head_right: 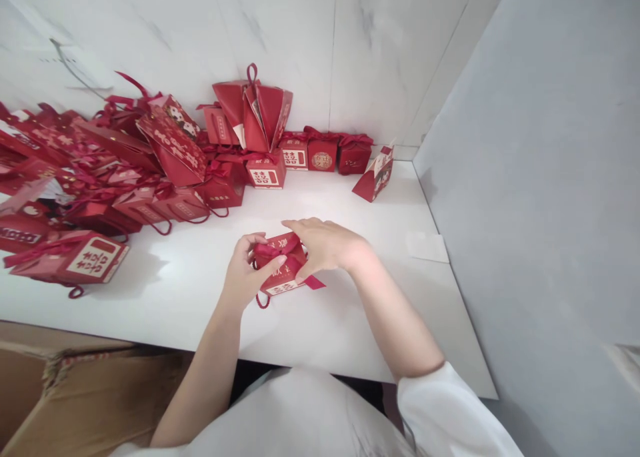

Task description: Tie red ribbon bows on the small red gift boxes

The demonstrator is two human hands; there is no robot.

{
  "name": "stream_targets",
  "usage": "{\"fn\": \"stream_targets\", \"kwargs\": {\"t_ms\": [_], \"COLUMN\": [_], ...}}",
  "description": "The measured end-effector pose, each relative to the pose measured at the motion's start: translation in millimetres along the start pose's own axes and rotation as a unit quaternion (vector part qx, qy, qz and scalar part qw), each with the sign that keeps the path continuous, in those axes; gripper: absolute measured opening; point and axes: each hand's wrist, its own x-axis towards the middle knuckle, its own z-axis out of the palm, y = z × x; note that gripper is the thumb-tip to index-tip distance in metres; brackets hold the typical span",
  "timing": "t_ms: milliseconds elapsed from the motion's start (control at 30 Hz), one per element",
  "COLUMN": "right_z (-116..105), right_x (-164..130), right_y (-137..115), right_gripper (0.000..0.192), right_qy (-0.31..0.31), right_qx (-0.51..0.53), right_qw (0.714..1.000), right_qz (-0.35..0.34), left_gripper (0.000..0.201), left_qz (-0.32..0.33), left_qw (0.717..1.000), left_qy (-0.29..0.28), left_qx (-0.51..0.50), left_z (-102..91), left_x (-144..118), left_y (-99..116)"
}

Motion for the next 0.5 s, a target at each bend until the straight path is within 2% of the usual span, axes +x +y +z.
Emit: {"fn": "stream_targets", "kwargs": {"t_ms": [100, 200, 367, 433, 500], "right_z": [5.2, 6.5, 6.9, 7.4, 7.9], "right_x": [6.1, 7.2, 4.7, 4.7, 5.3], "right_y": [-4.8, -10.9, -15.2, -14.3, -12.9], "right_gripper": [0.111, 0.107, 0.112, 0.114, 0.114], "right_qy": [-0.027, -0.028, -0.013, -0.015, -0.022], "right_qx": [0.022, 0.036, 0.020, 0.018, 0.013], "right_qw": [0.999, 0.998, 1.000, 1.000, 1.000], "right_qz": [-0.015, -0.033, 0.000, -0.002, -0.005], "left_gripper": [0.034, 0.031, 0.036, 0.033, 0.027], "left_qz": [0.011, 0.006, 0.006, -0.002, -0.004], "left_qw": [0.999, 0.999, 0.999, 1.000, 0.999], "left_qy": [-0.004, -0.017, -0.043, -0.024, 0.018], "left_qx": [0.043, 0.049, 0.016, -0.013, -0.045], "left_z": [-1.3, -4.9, -13.1, -16.1, -18.3], "left_x": [2.1, 4.5, 11.7, 16.2, 20.5], "left_y": [1.9, 5.6, 1.5, -4.0, -9.3]}}
